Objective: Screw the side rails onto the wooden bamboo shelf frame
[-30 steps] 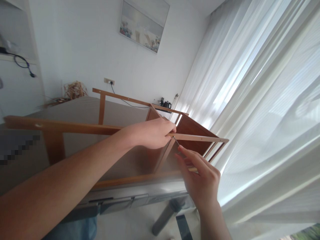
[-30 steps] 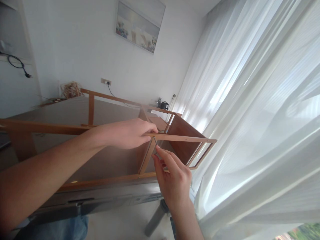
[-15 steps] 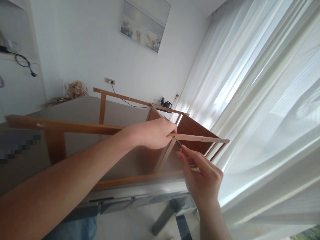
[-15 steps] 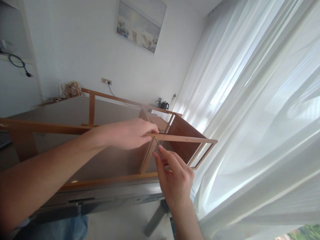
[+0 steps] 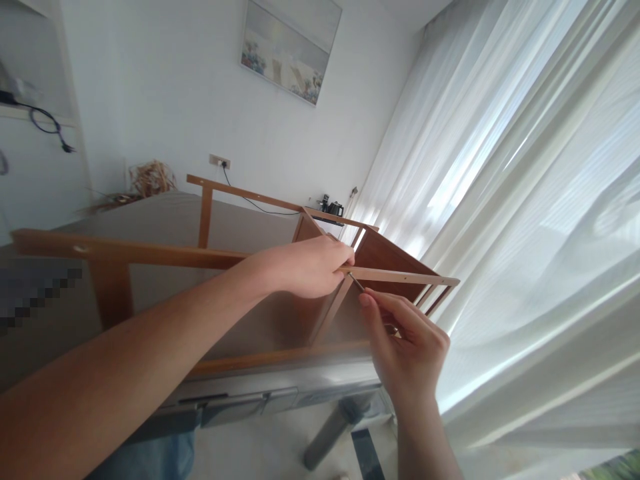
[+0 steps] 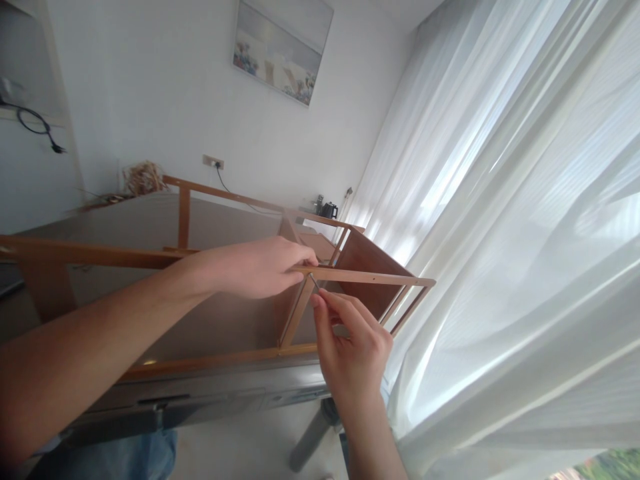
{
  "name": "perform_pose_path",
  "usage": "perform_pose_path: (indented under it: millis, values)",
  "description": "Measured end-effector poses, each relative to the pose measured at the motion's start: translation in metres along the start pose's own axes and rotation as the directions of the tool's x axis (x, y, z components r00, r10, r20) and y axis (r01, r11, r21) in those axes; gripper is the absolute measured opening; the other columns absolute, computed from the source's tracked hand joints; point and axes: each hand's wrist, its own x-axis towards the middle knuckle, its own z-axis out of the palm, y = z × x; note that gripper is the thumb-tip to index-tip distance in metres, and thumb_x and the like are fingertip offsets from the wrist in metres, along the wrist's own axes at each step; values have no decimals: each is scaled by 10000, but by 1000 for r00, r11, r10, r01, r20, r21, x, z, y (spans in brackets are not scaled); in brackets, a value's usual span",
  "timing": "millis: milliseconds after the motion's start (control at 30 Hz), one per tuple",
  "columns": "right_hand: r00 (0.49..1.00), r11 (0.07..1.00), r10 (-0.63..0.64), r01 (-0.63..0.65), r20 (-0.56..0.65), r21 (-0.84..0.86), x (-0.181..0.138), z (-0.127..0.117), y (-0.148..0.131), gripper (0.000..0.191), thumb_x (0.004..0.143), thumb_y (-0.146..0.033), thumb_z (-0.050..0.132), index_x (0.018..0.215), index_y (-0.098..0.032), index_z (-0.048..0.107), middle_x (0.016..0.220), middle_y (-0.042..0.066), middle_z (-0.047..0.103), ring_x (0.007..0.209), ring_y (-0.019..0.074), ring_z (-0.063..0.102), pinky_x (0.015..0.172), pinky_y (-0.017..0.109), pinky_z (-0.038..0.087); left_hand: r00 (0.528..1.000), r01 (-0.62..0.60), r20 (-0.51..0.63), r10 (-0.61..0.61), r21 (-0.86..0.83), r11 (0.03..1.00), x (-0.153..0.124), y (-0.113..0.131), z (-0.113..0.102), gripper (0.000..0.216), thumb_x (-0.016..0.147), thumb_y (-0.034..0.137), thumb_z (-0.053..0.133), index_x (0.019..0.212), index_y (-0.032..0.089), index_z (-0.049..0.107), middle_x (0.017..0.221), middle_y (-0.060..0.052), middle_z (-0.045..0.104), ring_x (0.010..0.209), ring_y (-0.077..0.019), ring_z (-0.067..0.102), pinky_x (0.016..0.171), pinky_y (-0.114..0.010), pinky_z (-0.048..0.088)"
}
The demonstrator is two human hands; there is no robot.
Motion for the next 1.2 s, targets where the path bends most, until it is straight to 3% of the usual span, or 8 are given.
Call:
perform_pose_path:
  millis: [267,700,1200]
  values:
    - [998,997,54,-56,40,52,2,-1,-1,75,922,-246,733,952,-223,798,863,8,769,672,123,708,598,212,587,1000,6,3,-6,-1,1000,0,2,-1,208,929,236,501,1019,235,689,972,-35,744,814,-185,664,673,-275,441]
    - [989,989,149,-149,-3,11,-2,3,7,99,924,-316,731,980,-265,794,756,-26,781,620,145,744,617,225,599,1000,24,11,-23,-5,1000,-2,5,-2,211,919,217,500,1019,224,686,944,-47,742,788,-191,660,654,-286,439]
    - [991,992,122,-121,-54,29,-1,4,6,180,921,-298,732,1082,-228,772,791,3,787,612,154,756,565,217,617,999,34,23,-33,-23,999,-2,6,-3,216,915,220,506,1014,228,698,923,-52,736,759,-192,660,653,-289,443]
